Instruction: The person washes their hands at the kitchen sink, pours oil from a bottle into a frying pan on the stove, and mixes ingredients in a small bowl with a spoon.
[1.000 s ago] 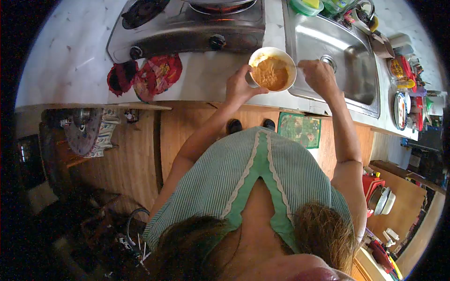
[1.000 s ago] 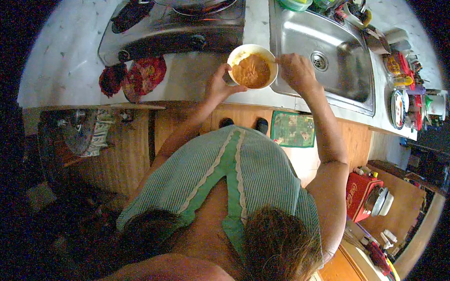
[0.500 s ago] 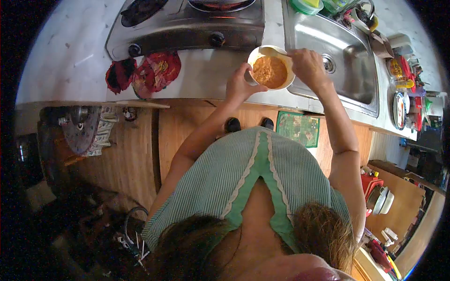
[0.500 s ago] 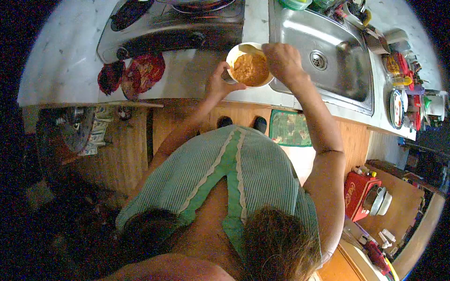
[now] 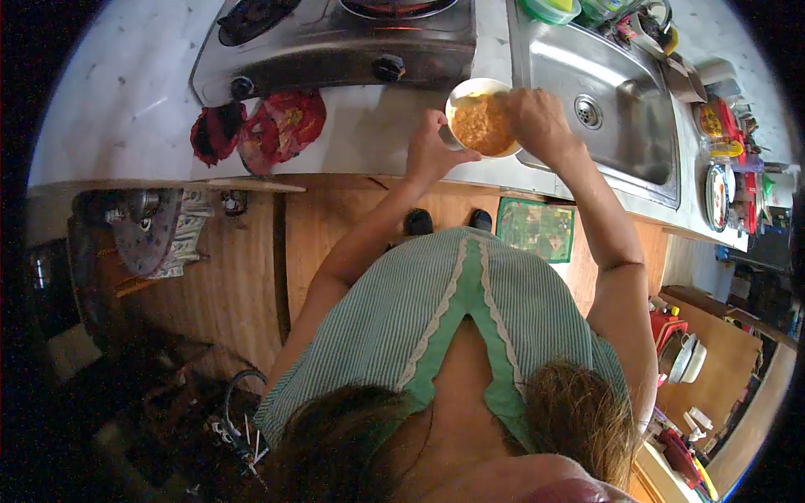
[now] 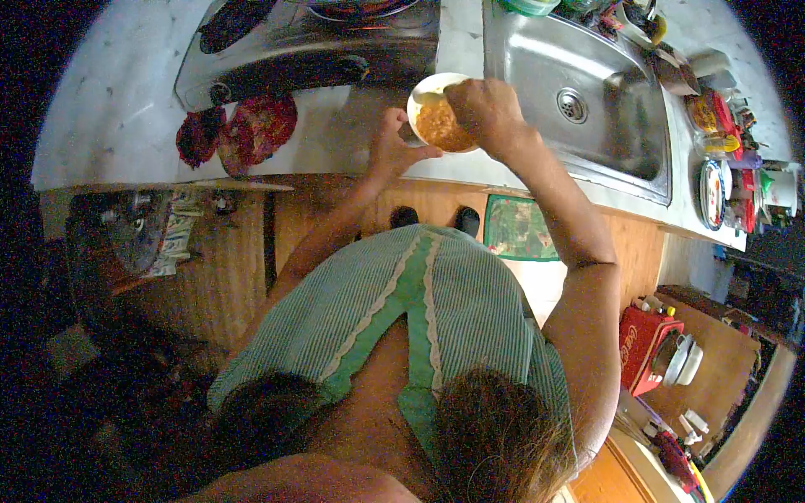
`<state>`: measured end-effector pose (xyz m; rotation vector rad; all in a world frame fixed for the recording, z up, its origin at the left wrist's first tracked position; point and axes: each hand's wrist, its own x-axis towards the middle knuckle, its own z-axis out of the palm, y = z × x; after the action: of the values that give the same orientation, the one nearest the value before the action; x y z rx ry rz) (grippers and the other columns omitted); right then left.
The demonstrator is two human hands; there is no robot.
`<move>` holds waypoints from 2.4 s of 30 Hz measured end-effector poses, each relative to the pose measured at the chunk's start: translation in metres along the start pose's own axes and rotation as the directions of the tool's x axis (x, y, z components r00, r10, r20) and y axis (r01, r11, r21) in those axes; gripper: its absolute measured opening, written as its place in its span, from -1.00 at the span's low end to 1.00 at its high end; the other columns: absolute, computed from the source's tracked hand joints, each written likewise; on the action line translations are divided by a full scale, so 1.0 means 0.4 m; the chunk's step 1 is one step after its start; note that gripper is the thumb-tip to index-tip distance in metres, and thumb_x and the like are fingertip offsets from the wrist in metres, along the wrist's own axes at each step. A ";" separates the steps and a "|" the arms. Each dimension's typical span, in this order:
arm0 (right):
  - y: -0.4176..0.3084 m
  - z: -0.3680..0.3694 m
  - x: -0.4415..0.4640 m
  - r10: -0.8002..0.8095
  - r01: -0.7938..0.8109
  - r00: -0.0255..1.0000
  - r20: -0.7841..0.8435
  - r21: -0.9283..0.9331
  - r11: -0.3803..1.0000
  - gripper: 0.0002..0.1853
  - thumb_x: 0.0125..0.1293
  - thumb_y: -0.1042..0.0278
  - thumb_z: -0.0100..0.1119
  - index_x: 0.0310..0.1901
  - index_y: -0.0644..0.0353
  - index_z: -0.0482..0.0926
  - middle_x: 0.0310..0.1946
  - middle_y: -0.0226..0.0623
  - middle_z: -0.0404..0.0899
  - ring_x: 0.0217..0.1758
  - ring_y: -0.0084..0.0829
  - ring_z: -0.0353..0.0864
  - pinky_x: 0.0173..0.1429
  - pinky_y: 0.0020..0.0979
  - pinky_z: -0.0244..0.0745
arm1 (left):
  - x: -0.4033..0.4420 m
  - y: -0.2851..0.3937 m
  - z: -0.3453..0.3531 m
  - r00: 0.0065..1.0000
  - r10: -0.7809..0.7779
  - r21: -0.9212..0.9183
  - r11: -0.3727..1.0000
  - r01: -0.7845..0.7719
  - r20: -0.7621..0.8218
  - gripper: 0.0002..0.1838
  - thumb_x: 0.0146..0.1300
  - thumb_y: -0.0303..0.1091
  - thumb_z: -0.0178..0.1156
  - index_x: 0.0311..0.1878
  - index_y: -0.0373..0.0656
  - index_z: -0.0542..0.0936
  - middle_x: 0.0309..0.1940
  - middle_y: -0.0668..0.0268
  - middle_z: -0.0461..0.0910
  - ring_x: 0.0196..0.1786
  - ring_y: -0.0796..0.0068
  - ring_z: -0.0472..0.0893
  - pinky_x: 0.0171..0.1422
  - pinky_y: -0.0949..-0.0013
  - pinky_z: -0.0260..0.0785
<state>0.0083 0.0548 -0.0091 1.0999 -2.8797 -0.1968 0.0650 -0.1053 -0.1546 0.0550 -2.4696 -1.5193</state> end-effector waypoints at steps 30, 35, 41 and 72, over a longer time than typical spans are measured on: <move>0.042 -0.026 0.030 0.018 0.068 0.943 0.332 -0.245 0.967 -0.89 0.03 0.47 0.10 -0.40 0.18 0.61 -0.43 -0.09 0.62 -0.27 -0.19 0.65 -0.20 -0.22 0.54 | 0.004 0.014 -0.020 0.997 0.024 0.073 0.997 -0.030 0.078 -0.23 -0.44 0.04 0.55 -0.10 -0.07 0.45 -0.21 0.21 0.60 -0.12 0.17 0.57 0.02 0.15 0.31; 0.068 -0.017 0.020 -0.067 0.081 0.969 0.236 -0.051 0.995 -0.86 0.05 0.47 0.06 -0.41 0.10 0.63 -0.37 -0.25 0.64 -0.26 -0.20 0.63 -0.16 -0.20 0.52 | 0.002 0.000 -0.008 0.986 0.163 0.129 0.979 -0.157 -0.039 -0.26 -0.49 0.01 0.59 -0.19 -0.09 0.47 -0.39 0.28 0.59 -0.37 0.30 0.56 -0.24 0.28 0.41; 0.148 0.068 0.006 0.040 -0.042 0.998 0.049 0.045 0.998 -0.84 0.06 0.46 0.03 -0.36 0.07 0.62 -0.36 -0.29 0.63 -0.23 -0.19 0.61 -0.12 -0.18 0.50 | -0.001 0.000 -0.013 0.998 0.059 0.063 0.996 -0.061 0.032 -0.25 -0.47 0.06 0.56 -0.16 -0.05 0.45 -0.30 0.26 0.59 -0.21 0.25 0.54 -0.05 0.17 0.24; 0.170 0.144 -0.137 -0.064 0.102 0.988 -0.138 0.291 0.951 -0.77 0.12 0.45 0.06 -0.23 -0.02 0.67 -0.46 -0.14 0.62 -0.47 -0.14 0.62 -0.38 -0.23 0.53 | -0.008 -0.009 0.014 0.995 -0.102 -0.114 0.988 0.104 0.025 -0.20 -0.44 -0.28 0.59 -0.01 -0.15 0.41 -0.07 0.26 0.52 0.08 0.36 0.48 0.20 0.32 0.27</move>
<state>-0.0011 0.1472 -0.0572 1.2282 -2.8115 0.3053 0.0665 -0.1014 -0.1607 0.1505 -2.4227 -1.7088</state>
